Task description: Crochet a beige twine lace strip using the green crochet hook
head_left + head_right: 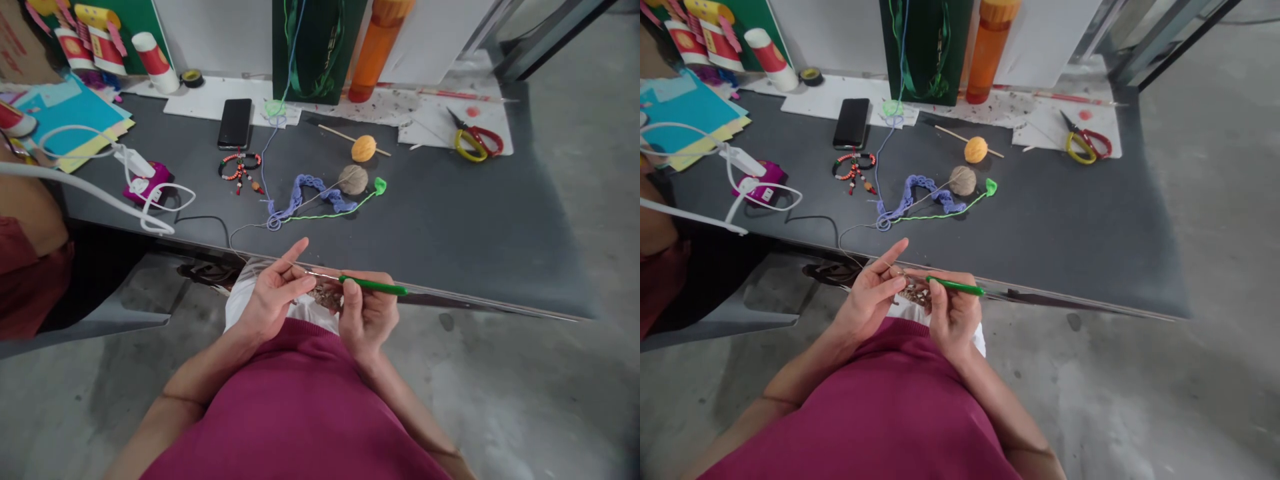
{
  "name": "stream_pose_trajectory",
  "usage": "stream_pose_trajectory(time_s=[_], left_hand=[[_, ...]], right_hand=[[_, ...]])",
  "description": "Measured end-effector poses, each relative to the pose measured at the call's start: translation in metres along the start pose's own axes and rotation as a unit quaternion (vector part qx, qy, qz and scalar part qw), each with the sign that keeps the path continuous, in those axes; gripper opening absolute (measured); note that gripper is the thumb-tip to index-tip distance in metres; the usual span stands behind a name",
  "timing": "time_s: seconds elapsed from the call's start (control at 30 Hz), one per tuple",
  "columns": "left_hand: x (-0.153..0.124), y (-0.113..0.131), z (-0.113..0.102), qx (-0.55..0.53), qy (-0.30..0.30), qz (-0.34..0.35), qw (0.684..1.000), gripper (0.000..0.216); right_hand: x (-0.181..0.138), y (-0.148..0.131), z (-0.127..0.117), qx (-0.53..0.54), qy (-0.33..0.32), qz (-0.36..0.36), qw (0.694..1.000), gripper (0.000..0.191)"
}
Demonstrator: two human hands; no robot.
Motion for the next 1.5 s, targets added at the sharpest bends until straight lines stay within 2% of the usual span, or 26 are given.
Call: stream_pose_trajectory(time_s=[0.1,0.2,0.33,0.47,0.57,0.7,0.77,0.83,0.9,0.97,1.1,1.2,1.33,1.5], left_hand=[[0.0,0.002,0.0,0.014,-0.003,0.006,1.0,0.056],[-0.001,0.003,0.0,0.023,-0.022,-0.012,0.999,0.052],[-0.002,0.001,0.002,0.026,-0.043,-0.041,0.998,0.048],[-0.003,-0.001,0.005,0.034,-0.052,-0.031,0.998,0.053],[-0.003,-0.001,0.004,0.046,-0.041,-0.01,0.998,0.058],[-0.002,0.0,0.004,0.041,-0.039,0.016,0.998,0.049],[-0.001,0.0,0.003,0.043,-0.033,0.033,0.998,0.05],[-0.001,0.0,0.003,0.041,-0.028,0.041,0.998,0.057],[-0.001,-0.001,0.003,0.03,-0.028,0.035,0.999,0.063],[-0.001,-0.002,0.003,0.016,-0.034,0.02,0.999,0.069],[0.001,-0.003,0.001,-0.003,-0.038,-0.022,0.999,0.074],[0.002,-0.004,-0.002,-0.007,-0.032,-0.041,0.999,0.075],[0.002,-0.003,-0.004,-0.003,-0.026,-0.033,0.999,0.063],[0.002,-0.003,-0.005,0.007,-0.039,-0.05,0.998,0.053]], right_hand=[[0.0,0.004,-0.001,0.023,0.01,0.029,0.999,0.011],[-0.001,0.015,0.002,0.095,-0.025,0.109,0.989,0.013],[0.001,0.026,0.008,0.179,-0.076,0.2,0.96,0.023],[-0.001,0.027,0.017,0.221,-0.094,0.226,0.944,0.026],[-0.003,0.025,0.017,0.213,-0.062,0.202,0.954,0.022],[-0.003,0.02,0.012,0.154,-0.059,0.143,0.976,0.009],[-0.001,0.015,0.008,0.104,-0.067,0.062,0.99,0.007],[0.0,0.009,0.005,0.046,-0.069,-0.058,0.995,0.017],[-0.001,0.005,0.005,0.004,-0.065,-0.157,0.985,0.03],[-0.003,0.005,0.006,0.002,-0.054,-0.183,0.982,0.034],[-0.002,0.009,0.007,0.05,-0.033,-0.079,0.995,0.018],[-0.003,0.007,0.005,0.04,-0.018,-0.021,0.999,0.009],[-0.004,0.007,0.001,0.043,-0.013,0.042,0.998,0.012],[-0.001,0.02,0.004,0.157,-0.028,0.165,0.973,0.017]])
Point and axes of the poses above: each hand's wrist, its own x-axis towards the middle knuckle, its own z-axis out of the palm, y = z × x, the point moved 4 cm from there along x, towards the middle knuckle, and after that the axes turned 9 degrees about -x, right-handed, at the moved point
